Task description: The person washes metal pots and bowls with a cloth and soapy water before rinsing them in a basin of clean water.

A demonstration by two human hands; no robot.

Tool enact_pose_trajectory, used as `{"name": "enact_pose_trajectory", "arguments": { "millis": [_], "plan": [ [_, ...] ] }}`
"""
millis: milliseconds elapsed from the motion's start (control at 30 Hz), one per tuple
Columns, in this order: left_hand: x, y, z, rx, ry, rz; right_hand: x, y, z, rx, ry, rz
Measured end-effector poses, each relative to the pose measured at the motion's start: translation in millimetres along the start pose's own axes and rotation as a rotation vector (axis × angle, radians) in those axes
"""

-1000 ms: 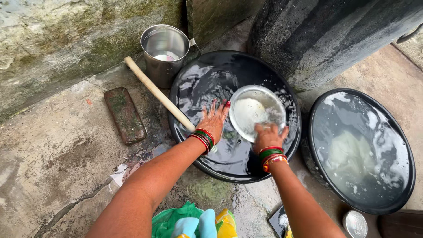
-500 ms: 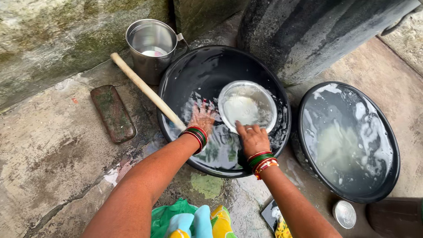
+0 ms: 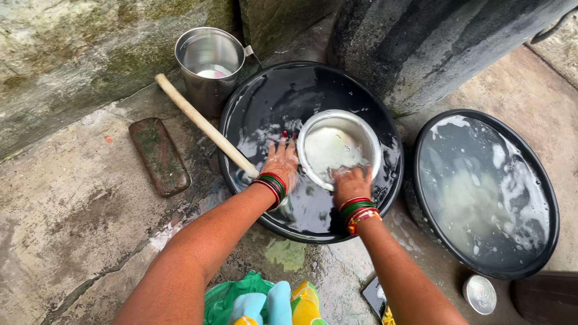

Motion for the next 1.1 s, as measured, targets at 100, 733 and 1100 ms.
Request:
{"name": "enact_pose_trajectory", "arguments": {
  "millis": [100, 733, 1100],
  "plan": [
    [-16.9, 0.2, 0.0, 0.059, -0.091, 0.201, -8.0, 3.4, -8.8, 0.098, -0.022, -0.037],
    [58.2, -28.9, -10.0, -0.035, 0.003, 0.129, -5.1, 11.7, 7.8, 0.015, -0.179, -0.029],
    [-29.1, 24.3, 5.0, 0.05, 0.043, 0.315, 16.3, -1.2, 3.0, 0.11, -0.123, 0.009]
  ]
}}
Point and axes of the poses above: each hand's wrist, its own y-axis away from the middle knuckle, its own x-axis out of the palm, z = x × y, the point moved 2 cm from there along -y, towards the middle knuckle, and after that the axes turned 4 degrees about -y, right-handed, at the moved point
